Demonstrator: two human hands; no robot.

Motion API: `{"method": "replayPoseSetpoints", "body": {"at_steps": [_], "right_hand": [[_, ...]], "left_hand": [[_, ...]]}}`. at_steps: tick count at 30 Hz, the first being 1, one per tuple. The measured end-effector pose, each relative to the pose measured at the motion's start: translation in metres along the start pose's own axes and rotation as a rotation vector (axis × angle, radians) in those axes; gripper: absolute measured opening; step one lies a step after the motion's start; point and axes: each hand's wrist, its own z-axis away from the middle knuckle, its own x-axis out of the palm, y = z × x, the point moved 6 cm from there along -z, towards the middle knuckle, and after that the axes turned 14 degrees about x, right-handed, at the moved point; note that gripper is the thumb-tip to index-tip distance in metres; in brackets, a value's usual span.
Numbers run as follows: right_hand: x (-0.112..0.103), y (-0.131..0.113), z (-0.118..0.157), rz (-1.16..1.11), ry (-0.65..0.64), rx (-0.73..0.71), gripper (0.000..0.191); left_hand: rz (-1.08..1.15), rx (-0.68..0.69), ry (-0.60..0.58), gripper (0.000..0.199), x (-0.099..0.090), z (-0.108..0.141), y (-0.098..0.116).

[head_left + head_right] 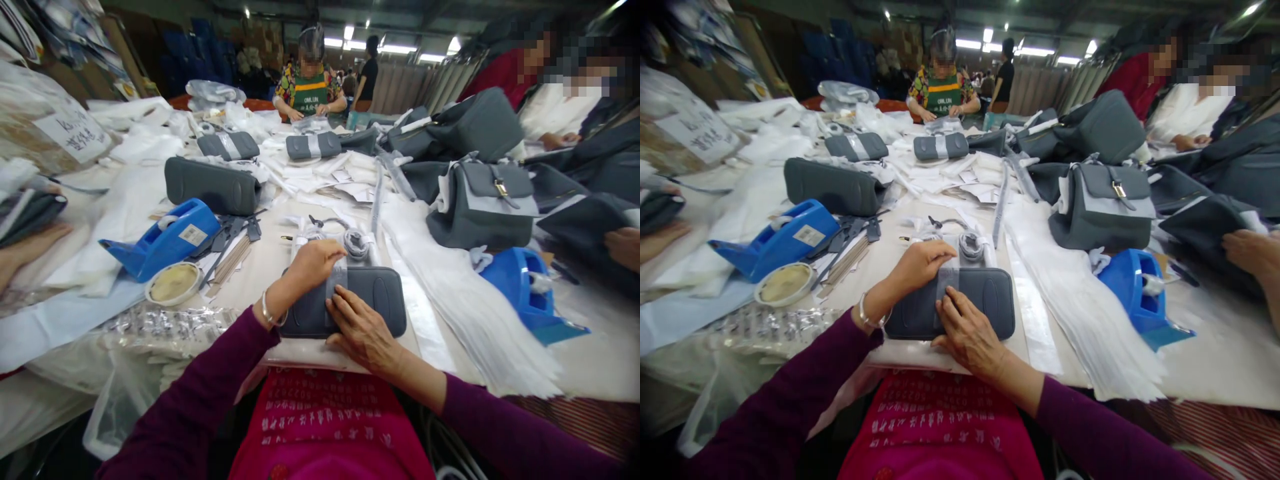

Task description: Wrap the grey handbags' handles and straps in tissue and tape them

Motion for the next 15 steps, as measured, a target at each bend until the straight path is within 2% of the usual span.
{"method": "replayPoseSetpoints", "body": {"at_steps": [3,6,8,11,13,15], "right_hand": [[-0.002,0.002,-0.005,-0.042,-0.008,0.023,0.059],[-0.012,0.012,-0.001,-0.144,-0.028,0.052,0.039],[-0.027,0.023,0.014,-0.227,0.018,0.143,0.031],[-0.050,0.031,0.056,-0.242,0.113,0.303,0.034],[-0.054,0.024,0.086,-0.178,0.087,0.323,0.039],[-0.046,0.015,0.107,-0.106,0.032,0.309,0.042]], "left_hand": [[-0.053,0.115,-0.108,0.035,0.013,0.050,0.037],[-0.075,0.207,-0.150,0.043,0.024,0.076,0.049],[-0.091,0.236,-0.166,0.041,0.029,0.080,0.048],[-0.121,0.265,-0.176,0.038,0.030,0.079,0.046],[-0.138,0.286,-0.175,0.037,0.029,0.078,0.047],[-0.148,0.297,-0.176,0.037,0.029,0.079,0.048]]}}
